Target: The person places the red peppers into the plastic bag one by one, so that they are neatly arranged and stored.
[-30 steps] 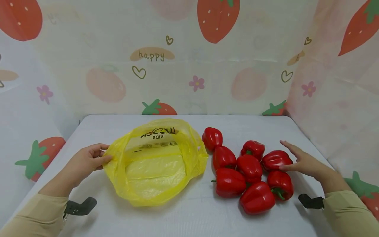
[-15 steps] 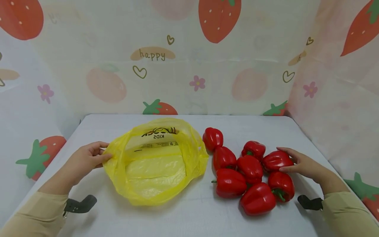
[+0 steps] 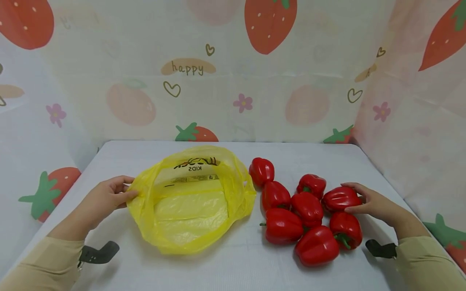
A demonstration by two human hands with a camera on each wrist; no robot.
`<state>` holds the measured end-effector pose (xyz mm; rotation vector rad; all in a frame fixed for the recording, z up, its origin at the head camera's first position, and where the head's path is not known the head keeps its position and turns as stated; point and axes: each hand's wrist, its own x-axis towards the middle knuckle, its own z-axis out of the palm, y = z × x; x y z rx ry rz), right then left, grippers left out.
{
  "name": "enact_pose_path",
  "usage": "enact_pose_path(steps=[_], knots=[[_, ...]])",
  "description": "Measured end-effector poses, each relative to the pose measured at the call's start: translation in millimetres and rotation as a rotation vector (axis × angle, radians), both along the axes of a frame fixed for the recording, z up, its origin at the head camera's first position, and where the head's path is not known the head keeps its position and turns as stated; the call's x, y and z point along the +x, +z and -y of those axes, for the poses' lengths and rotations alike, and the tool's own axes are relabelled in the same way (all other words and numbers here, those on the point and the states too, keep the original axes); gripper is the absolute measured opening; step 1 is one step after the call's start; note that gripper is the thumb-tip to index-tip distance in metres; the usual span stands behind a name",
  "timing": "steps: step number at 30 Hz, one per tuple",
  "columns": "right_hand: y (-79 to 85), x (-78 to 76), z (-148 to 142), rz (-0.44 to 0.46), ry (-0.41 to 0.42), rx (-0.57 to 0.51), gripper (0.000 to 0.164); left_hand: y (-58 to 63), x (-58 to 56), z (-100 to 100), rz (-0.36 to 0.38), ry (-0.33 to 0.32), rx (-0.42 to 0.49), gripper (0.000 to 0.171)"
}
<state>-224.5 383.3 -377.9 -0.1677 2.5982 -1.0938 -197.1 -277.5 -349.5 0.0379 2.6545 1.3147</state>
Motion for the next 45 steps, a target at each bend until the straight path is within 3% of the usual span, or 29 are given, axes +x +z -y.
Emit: enact_pose_path(steps=[9, 22, 29, 45], knots=[[5.7, 0.1, -4, -0.093, 0.0, 0.036, 0.087, -1.4, -0.8, -1, 0.018, 0.011, 0.007, 0.058], [38.9, -6.9, 2, -0.155, 0.044, 0.021, 0.076, -1.7, -2.7, -1, 0.016, 0.011, 0.004, 0.058], [53.5, -11.1, 11, -0.175, 0.069, -0.004, 0.08, -2.7, -3.2, -2, 0.014, 0.015, -0.006, 0.059], [71.2, -27.7, 59, -0.216, 0.233, -0.096, 0.075, -7.2, -6.1, -2, 0.023, 0.021, 0.013, 0.058]])
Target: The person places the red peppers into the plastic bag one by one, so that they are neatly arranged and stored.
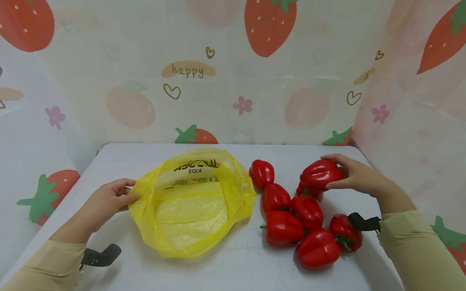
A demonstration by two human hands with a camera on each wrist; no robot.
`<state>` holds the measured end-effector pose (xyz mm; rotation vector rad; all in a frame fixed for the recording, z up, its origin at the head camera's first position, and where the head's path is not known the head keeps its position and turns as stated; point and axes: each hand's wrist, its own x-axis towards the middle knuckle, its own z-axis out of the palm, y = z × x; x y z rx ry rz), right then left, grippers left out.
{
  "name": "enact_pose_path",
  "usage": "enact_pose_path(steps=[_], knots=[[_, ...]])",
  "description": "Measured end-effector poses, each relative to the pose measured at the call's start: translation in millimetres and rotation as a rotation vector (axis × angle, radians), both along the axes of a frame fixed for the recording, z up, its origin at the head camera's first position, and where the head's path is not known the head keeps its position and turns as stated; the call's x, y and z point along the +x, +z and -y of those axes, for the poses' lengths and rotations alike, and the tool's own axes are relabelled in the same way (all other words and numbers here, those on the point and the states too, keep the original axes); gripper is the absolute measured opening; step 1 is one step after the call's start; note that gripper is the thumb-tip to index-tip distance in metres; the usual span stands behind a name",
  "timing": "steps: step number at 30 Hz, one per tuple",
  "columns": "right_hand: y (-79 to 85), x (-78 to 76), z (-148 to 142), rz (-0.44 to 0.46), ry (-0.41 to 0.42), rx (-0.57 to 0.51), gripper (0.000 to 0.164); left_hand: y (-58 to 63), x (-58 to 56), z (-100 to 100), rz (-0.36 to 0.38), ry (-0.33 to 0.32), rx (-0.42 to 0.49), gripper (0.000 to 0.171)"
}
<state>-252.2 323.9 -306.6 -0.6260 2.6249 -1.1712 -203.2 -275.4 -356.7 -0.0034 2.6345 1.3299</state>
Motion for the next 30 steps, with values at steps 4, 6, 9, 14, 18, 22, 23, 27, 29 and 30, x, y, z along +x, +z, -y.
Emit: enact_pose_path(steps=[4, 6, 9, 14, 18, 22, 23, 27, 29, 30], knots=[[3.2, -6.8, 15, -0.011, 0.049, -0.019, 0.073, 0.1, -0.1, -2, 0.001, 0.008, -0.01, 0.057], [5.2, -9.6, 24, -0.001, 0.056, -0.021, 0.073, 0.2, -0.1, -2, 0.002, 0.009, -0.014, 0.057], [8.3, -13.1, 37, 0.018, 0.063, -0.026, 0.076, 0.5, 0.1, -2, 0.004, 0.008, -0.012, 0.057], [14.4, -18.3, 60, 0.035, 0.081, -0.011, 0.079, 1.5, 0.7, -2, -0.002, 0.002, -0.018, 0.057], [16.8, -25.0, 79, 0.036, 0.096, 0.013, 0.08, 2.5, 0.7, -3, -0.009, 0.001, -0.015, 0.056], [18.3, -30.4, 95, 0.044, 0.114, 0.029, 0.079, 3.5, 0.7, -4, -0.004, 0.004, -0.007, 0.056], [18.8, -31.2, 99, 0.046, 0.119, 0.028, 0.079, 3.8, 0.7, -5, -0.003, 0.003, -0.004, 0.055], [20.4, -34.7, 114, 0.049, 0.156, 0.002, 0.077, 4.5, 0.6, -5, -0.005, 0.001, -0.011, 0.056], [20.2, -37.1, 122, 0.057, 0.173, -0.007, 0.076, 4.9, 0.5, -4, -0.007, 0.0, -0.014, 0.056], [20.1, -38.1, 126, 0.06, 0.181, -0.008, 0.076, 5.2, 0.5, -4, -0.007, 0.0, -0.015, 0.057]])
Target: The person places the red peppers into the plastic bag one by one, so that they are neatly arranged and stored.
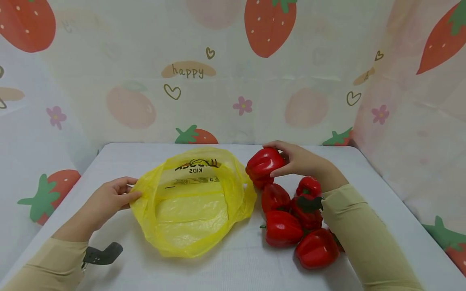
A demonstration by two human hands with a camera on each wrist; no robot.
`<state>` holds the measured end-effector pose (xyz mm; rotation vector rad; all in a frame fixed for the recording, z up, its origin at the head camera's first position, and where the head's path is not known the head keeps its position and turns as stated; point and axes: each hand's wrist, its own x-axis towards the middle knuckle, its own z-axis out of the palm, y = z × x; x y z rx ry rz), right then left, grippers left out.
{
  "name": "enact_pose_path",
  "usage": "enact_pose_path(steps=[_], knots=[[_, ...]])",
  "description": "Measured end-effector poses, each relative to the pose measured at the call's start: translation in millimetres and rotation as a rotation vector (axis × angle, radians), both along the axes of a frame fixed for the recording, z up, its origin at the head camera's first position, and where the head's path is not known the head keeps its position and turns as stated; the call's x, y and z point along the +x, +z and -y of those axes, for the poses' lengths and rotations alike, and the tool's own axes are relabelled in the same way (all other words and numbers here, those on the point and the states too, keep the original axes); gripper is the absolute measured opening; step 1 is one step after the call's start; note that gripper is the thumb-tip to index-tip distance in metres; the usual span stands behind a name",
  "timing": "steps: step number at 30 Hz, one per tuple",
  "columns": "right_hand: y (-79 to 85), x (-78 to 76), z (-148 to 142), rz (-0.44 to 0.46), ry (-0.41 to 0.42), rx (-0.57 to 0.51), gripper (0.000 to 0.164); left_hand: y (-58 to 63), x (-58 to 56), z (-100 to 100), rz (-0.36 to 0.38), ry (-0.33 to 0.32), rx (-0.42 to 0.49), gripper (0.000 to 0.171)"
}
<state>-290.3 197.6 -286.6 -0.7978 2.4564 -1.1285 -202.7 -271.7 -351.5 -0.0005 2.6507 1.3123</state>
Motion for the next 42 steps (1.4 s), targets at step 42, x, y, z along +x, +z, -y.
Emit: enact_pose_path(steps=[42], knots=[[-50.6, -1.8, 167, 0.022, 0.145, 0.159, 0.069, 1.6, 5.1, -2, -0.018, 0.001, 0.057, 0.056]])
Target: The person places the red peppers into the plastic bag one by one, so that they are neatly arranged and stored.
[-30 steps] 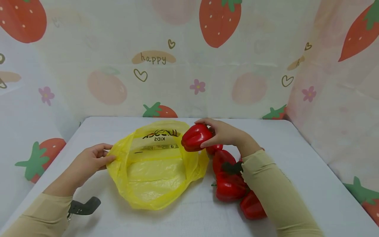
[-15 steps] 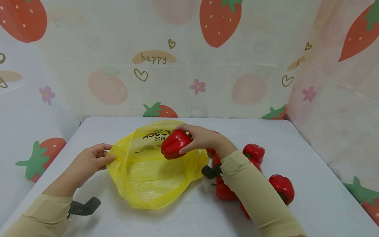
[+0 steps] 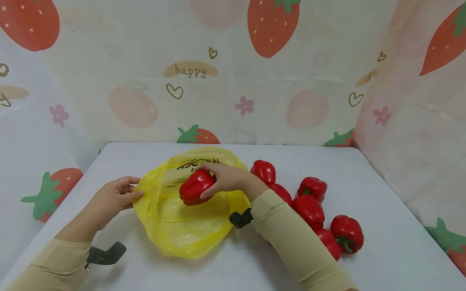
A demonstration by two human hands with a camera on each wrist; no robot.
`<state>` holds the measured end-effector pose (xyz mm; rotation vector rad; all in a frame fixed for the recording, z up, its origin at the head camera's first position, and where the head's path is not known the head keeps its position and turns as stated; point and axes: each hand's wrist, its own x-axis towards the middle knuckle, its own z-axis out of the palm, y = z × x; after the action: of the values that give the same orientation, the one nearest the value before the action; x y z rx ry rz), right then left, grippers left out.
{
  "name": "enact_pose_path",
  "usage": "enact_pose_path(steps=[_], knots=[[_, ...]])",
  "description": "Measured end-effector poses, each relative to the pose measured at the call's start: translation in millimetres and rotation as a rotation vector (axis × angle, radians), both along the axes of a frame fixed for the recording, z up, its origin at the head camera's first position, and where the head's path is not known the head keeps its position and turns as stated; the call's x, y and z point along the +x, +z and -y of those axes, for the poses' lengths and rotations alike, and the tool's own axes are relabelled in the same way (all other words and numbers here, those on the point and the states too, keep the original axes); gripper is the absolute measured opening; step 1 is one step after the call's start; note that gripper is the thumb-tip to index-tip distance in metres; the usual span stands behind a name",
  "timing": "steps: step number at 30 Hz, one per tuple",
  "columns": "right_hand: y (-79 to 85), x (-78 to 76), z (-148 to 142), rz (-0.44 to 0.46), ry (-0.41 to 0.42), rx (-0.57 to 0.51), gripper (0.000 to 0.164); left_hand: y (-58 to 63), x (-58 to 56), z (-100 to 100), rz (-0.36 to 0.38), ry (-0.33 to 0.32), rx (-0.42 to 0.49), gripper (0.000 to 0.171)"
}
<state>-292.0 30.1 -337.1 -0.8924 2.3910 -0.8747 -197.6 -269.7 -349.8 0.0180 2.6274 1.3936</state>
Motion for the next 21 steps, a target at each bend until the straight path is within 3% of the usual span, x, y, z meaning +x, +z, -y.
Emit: enact_pose_path(steps=[21], knots=[[-20.9, -6.4, 22, 0.015, -0.022, 0.056, 0.076, 1.1, 2.3, -3, 0.008, 0.006, 0.008, 0.055]])
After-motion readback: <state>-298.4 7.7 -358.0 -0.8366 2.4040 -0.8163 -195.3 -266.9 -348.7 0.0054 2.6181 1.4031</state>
